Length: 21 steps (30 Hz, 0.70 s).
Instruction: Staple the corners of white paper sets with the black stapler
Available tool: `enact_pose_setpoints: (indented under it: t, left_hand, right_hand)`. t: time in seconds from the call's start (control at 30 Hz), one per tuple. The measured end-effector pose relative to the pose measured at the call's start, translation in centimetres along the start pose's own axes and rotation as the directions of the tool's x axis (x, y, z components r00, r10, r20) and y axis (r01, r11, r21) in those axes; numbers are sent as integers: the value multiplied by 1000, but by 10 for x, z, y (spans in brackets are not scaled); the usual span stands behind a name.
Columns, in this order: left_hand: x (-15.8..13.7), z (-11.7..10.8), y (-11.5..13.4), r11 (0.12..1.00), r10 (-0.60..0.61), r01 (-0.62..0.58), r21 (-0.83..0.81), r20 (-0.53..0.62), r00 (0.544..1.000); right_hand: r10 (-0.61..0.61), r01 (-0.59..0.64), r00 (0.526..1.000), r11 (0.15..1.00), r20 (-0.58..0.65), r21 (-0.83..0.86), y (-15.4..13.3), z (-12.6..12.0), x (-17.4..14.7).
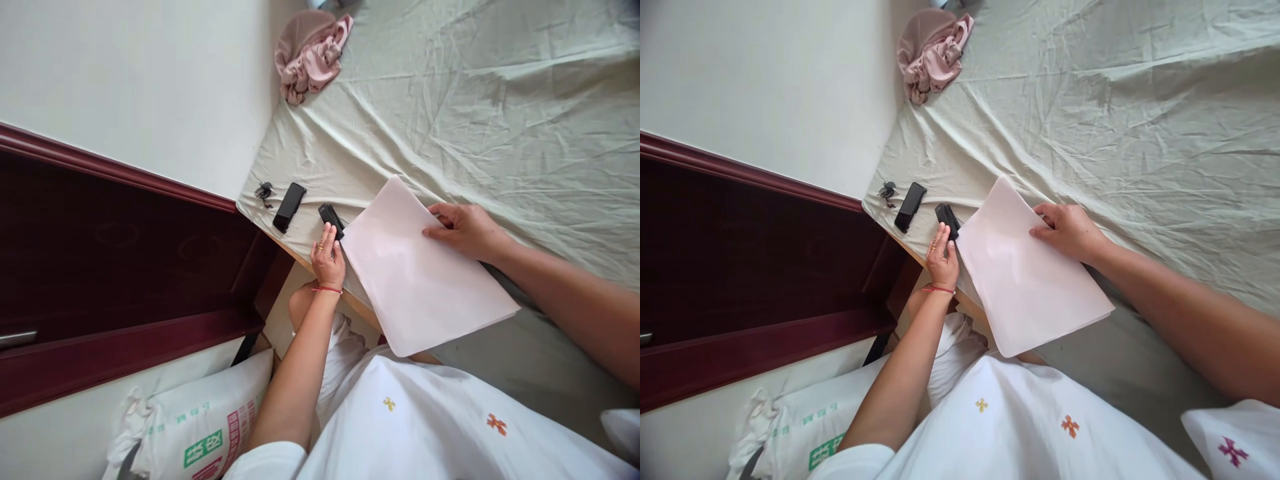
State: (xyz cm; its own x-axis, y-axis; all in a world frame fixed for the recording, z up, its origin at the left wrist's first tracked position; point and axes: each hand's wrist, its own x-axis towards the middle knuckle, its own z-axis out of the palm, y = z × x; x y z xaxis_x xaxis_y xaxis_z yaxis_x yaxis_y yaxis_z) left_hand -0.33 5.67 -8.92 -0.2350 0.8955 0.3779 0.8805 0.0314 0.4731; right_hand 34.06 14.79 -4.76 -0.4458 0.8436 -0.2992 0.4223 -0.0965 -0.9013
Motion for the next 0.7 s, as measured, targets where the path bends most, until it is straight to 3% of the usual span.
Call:
enact_pose_setpoints:
  t: [0.27, 0.43, 0.53, 0.7]
  left_hand:
    - [1, 0, -8, 992, 15, -9, -129, 44, 999]
    - [-1, 1, -10, 961, -114, 116, -249, 23, 993]
    - [1, 2, -10, 917, -199, 184, -353, -7, 980]
    - [0, -4, 4, 761, -414, 295, -578, -82, 907]
  right_hand:
    - [-44, 40, 997, 996, -57, -82, 0, 2, 0]
    - [-50, 40, 983, 998, -176, -56, -5, 2, -2]
    - [-5, 24, 975, 996, -222, 84, -7, 1, -4]
    - [60, -23, 996, 886, -66, 463, -8, -2, -6]
